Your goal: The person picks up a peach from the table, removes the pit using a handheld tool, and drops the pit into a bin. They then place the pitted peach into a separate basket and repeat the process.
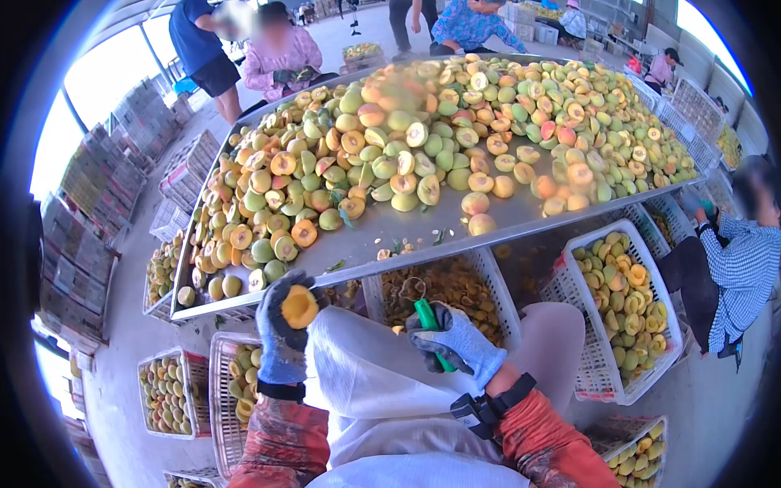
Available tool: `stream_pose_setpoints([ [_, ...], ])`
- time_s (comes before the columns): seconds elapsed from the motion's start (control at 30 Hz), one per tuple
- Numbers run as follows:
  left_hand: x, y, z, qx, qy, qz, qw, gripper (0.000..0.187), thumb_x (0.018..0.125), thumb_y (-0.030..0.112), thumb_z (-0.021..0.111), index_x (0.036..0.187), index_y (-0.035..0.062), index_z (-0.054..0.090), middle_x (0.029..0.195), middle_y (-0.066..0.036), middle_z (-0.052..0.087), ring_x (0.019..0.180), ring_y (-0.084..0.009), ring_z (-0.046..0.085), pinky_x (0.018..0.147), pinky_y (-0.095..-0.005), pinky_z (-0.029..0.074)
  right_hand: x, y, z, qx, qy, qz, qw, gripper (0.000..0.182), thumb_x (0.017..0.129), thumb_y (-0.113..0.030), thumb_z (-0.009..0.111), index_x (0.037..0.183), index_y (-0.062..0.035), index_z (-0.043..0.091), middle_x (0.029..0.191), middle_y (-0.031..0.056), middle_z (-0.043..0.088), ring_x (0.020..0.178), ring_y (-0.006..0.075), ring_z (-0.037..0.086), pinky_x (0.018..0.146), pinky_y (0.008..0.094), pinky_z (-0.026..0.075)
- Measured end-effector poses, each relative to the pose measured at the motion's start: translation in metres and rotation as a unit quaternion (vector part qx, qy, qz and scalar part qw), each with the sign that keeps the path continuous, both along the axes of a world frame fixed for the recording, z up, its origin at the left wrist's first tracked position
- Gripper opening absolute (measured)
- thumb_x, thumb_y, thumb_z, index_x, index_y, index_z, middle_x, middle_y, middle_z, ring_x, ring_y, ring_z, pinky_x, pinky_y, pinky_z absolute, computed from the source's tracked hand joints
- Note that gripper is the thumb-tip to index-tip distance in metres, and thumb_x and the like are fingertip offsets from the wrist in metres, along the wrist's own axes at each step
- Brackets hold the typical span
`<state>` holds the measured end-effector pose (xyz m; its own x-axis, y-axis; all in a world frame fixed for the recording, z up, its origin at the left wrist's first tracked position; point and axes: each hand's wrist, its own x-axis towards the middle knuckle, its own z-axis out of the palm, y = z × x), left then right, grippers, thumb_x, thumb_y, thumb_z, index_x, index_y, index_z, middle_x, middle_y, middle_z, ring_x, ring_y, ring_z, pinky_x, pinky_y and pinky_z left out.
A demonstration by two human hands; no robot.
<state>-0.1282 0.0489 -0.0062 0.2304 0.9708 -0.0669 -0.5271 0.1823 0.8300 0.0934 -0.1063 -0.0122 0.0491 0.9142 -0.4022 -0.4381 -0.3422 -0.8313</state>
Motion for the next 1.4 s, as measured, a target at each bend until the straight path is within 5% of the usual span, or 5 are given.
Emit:
stream_pose_setpoints([
  [0.17,-0.187,0.036,-0.072,0.082,0.725,0.030,0.683,0.025,0.078,0.002,0.062,0.102,-0.0014,0.061,0.095,-0.009,0.064,0.088,-0.0143,0.060,0.074,-0.0253,0.050,0.037,-0.003,-0.066,0.015,-0.563,0.056,0.824,0.050,0.073,-0.029,0.069,0.111,-0.0038,0.051,0.090,0.0191,0.063,0.079,0.0361,0.061,0.070,0.0430,0.049],
  [0.67,0.058,0.211,-0.079,0.197,0.895,0.029,0.399,0.067,0.075,0.043,0.062,0.126,0.0044,0.045,0.123,-0.019,0.050,0.123,-0.0348,0.038,0.105,-0.0523,0.019,0.038,0.013,-0.080,-0.034,-0.511,0.070,0.856,0.045,0.074,-0.037,0.068,0.104,-0.0069,0.051,0.076,0.0172,0.062,0.071,0.0363,0.062,0.064,0.0442,0.048],
  [0.9,0.045,0.179,-0.071,0.326,0.778,0.061,0.534,0.048,0.067,0.032,0.071,0.107,0.0073,0.058,0.094,-0.011,0.063,0.096,-0.0246,0.058,0.097,-0.0404,0.036,0.031,0.021,-0.071,0.002,-0.552,0.023,0.834,0.044,0.076,-0.034,0.067,0.109,-0.0076,0.054,0.081,0.0170,0.063,0.072,0.0346,0.062,0.064,0.0426,0.049],
  [1.03,0.031,0.122,-0.030,-0.008,0.110,-0.020,0.994,0.044,0.077,0.020,0.065,0.117,0.0056,0.053,0.084,-0.006,0.060,0.079,-0.0199,0.061,0.076,-0.0405,0.054,0.013,0.023,-0.055,0.084,-0.583,0.009,0.808,0.048,0.077,-0.032,0.067,0.117,-0.0089,0.052,0.086,0.0173,0.063,0.072,0.0337,0.062,0.062,0.0415,0.050],
  [1.4,0.046,-0.010,-0.027,-0.030,-0.058,-0.107,0.992,0.047,0.085,0.026,0.052,0.120,-0.0055,0.046,0.112,-0.017,0.056,0.095,-0.0314,0.060,0.082,-0.0388,0.051,-0.053,0.034,0.021,0.216,-0.650,0.012,0.728,0.041,0.078,-0.025,0.068,0.108,-0.0013,0.054,0.081,0.0177,0.063,0.071,0.0323,0.063,0.059,0.0380,0.049],
])
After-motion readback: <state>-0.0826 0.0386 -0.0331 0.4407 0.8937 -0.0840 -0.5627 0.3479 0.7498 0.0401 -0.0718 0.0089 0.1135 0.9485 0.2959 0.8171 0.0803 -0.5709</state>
